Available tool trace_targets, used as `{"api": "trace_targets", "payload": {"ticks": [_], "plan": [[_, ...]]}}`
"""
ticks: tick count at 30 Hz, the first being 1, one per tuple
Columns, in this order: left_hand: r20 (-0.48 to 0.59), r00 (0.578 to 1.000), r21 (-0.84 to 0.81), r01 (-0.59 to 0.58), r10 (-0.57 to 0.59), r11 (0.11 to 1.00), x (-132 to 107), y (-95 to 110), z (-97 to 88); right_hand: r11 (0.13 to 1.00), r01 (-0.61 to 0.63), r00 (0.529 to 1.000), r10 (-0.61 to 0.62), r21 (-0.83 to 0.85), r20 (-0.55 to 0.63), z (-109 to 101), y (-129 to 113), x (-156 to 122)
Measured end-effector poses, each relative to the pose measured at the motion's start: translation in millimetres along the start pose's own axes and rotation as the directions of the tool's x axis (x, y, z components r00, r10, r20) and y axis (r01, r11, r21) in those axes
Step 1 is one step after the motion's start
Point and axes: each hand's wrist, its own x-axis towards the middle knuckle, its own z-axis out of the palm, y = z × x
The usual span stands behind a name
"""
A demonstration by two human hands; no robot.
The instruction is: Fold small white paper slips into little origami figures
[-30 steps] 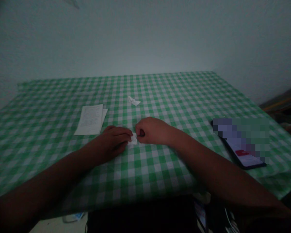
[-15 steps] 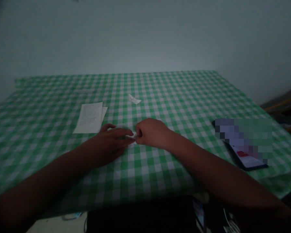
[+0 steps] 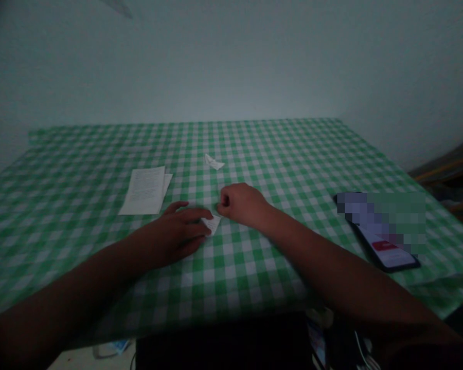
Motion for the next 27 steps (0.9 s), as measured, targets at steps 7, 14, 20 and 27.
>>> {"api": "trace_targets", "payload": {"ticks": [7, 14, 20, 27], "plan": [[-0.115, 0.993, 0.018, 0.016, -0.014, 1.0, 9, -11, 7.3, 0.979, 0.2, 0.978, -0.197, 0.031, -0.075, 0, 0, -6], [-0.165, 0.959, 0.114, 0.251, -0.231, 0.961, 6, -11, 4.4, 0.966, 0.256, 0.965, -0.257, -0.021, -0.059, 1, -4, -9], [-0.112, 0.993, -0.039, 0.03, -0.034, 0.999, 1, -18, 6.4, 0.969, 0.245, 0.967, -0.245, -0.01, -0.063, -1, -3, -8], [-0.113, 0.993, -0.055, -0.047, 0.041, 0.997, 3, -17, 4.5, 0.964, 0.263, 0.965, -0.263, -0.027, 0.005, -6, -2, -10]]}}
